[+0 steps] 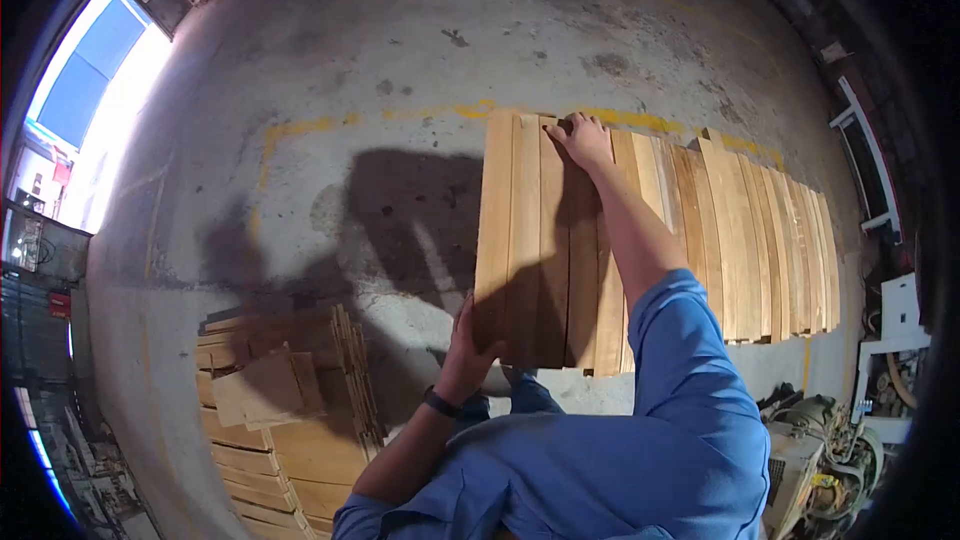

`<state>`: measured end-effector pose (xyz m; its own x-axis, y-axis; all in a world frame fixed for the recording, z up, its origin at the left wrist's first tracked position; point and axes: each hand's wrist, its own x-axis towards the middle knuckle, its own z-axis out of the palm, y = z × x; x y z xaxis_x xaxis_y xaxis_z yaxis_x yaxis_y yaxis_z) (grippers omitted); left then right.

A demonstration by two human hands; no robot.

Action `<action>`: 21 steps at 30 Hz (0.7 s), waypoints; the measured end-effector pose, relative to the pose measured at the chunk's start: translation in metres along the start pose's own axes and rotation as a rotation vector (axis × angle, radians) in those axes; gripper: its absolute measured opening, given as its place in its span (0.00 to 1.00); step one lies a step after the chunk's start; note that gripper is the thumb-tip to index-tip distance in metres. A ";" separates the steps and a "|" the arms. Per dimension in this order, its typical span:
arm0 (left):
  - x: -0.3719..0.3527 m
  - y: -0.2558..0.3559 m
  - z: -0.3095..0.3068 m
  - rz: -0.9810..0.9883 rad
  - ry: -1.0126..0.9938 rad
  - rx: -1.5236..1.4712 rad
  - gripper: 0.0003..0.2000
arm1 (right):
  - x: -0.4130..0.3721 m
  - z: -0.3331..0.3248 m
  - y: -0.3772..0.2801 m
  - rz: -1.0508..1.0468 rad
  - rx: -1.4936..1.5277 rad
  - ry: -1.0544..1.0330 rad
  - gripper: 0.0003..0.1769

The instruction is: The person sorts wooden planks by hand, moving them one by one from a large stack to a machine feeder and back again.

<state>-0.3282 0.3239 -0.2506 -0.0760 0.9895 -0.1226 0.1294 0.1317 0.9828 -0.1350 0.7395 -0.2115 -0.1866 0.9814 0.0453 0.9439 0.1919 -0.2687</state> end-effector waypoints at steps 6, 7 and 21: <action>-0.018 0.005 -0.004 -0.169 -0.096 -0.325 0.49 | -0.032 0.005 0.003 -0.018 0.050 0.110 0.37; -0.016 0.009 -0.006 -0.158 -0.110 -0.303 0.49 | -0.036 0.000 0.002 -0.014 0.098 0.089 0.37; -0.004 -0.020 -0.001 -0.068 0.049 0.090 0.37 | -0.440 -0.074 0.148 0.742 0.068 0.901 0.37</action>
<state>-0.3312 0.3173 -0.2701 -0.1353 0.9744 -0.1794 0.2106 0.2052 0.9558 0.1070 0.3371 -0.2005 0.6909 0.5078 0.5146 0.7186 -0.4042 -0.5659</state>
